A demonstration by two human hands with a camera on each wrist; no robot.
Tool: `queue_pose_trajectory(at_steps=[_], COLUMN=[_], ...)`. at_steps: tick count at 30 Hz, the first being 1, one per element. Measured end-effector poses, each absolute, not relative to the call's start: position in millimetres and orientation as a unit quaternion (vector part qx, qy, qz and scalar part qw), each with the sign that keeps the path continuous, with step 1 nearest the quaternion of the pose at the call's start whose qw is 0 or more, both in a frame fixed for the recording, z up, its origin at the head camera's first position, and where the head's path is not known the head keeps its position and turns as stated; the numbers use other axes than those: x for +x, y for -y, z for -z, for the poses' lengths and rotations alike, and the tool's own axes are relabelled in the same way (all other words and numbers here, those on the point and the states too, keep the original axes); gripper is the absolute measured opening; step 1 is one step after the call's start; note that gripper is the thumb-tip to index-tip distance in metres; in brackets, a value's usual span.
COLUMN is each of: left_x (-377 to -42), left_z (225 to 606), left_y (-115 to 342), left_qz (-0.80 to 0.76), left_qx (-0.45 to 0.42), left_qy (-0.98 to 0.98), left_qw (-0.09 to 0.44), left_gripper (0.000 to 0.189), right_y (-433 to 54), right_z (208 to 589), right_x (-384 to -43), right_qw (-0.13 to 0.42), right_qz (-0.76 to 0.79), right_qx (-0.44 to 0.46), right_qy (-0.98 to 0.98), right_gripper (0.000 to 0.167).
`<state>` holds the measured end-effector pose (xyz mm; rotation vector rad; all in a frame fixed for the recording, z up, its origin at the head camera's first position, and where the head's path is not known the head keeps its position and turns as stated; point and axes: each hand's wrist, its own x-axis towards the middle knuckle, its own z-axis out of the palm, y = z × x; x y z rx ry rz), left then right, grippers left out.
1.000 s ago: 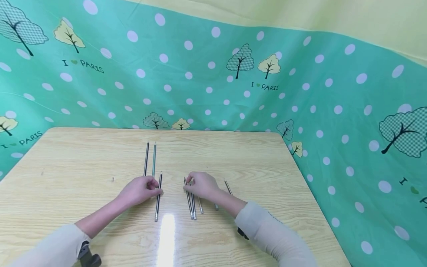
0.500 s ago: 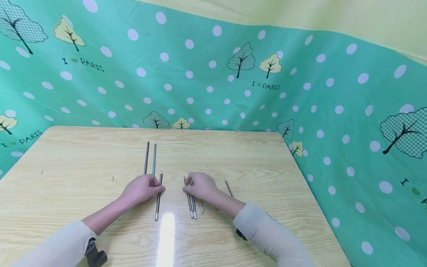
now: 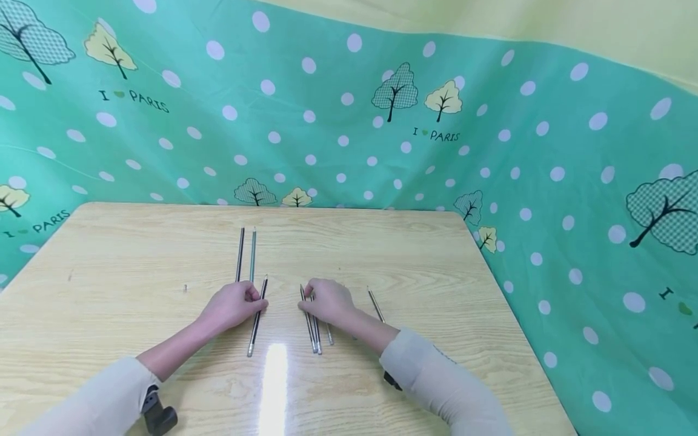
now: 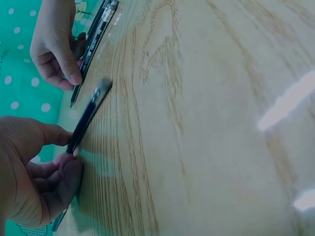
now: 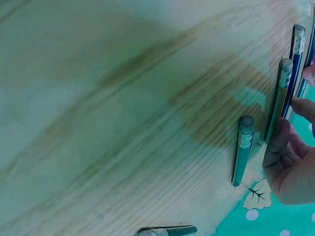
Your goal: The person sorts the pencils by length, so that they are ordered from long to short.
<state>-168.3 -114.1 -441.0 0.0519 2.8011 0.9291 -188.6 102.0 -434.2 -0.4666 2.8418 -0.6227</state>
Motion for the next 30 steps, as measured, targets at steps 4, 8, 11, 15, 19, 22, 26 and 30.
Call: queue_pose_trajectory(at_steps=[4, 8, 11, 15, 19, 22, 26, 30], left_x=[-168.4, -167.9, -168.0, -168.5, -168.7, -168.7, -168.1, -167.8], left_z=[442.4, 442.6, 442.4, 442.0, 440.9, 438.5, 435.6, 436.4], left_y=[115.8, 117.4, 118.0, 118.5, 119.1, 119.0, 118.4, 117.7], left_qz=[-0.327, -0.338, -0.339, -0.343, -0.354, -0.369, -0.393, -0.413], left_qx=[0.021, 0.026, 0.028, 0.024, 0.019, 0.019, 0.012, 0.003], left_qy=[-0.941, -0.937, -0.937, -0.936, -0.931, -0.926, -0.916, -0.907], left_qw=[0.087, 0.081, 0.075, 0.075, 0.081, 0.081, 0.081, 0.086], left_gripper=[0.014, 0.013, 0.013, 0.014, 0.015, 0.016, 0.018, 0.019], right_y=[-101.5, -101.1, -100.5, -99.6, -98.9, -98.6, -98.6, -99.1], right_z=[434.2, 434.5, 434.2, 434.4, 434.7, 434.4, 434.1, 433.5], right_x=[-189.1, -189.6, -189.8, -189.9, -189.4, -188.9, -188.4, -187.1], right_qw=[0.094, 0.094, 0.092, 0.09, 0.093, 0.096, 0.097, 0.099], right_qz=[0.206, 0.203, 0.203, 0.203, 0.204, 0.206, 0.202, 0.198], right_qx=[-0.152, -0.148, -0.15, -0.151, -0.151, -0.151, -0.152, -0.15], right_qy=[-0.962, -0.963, -0.963, -0.963, -0.963, -0.962, -0.963, -0.964], right_gripper=[0.026, 0.026, 0.027, 0.027, 0.028, 0.027, 0.026, 0.025])
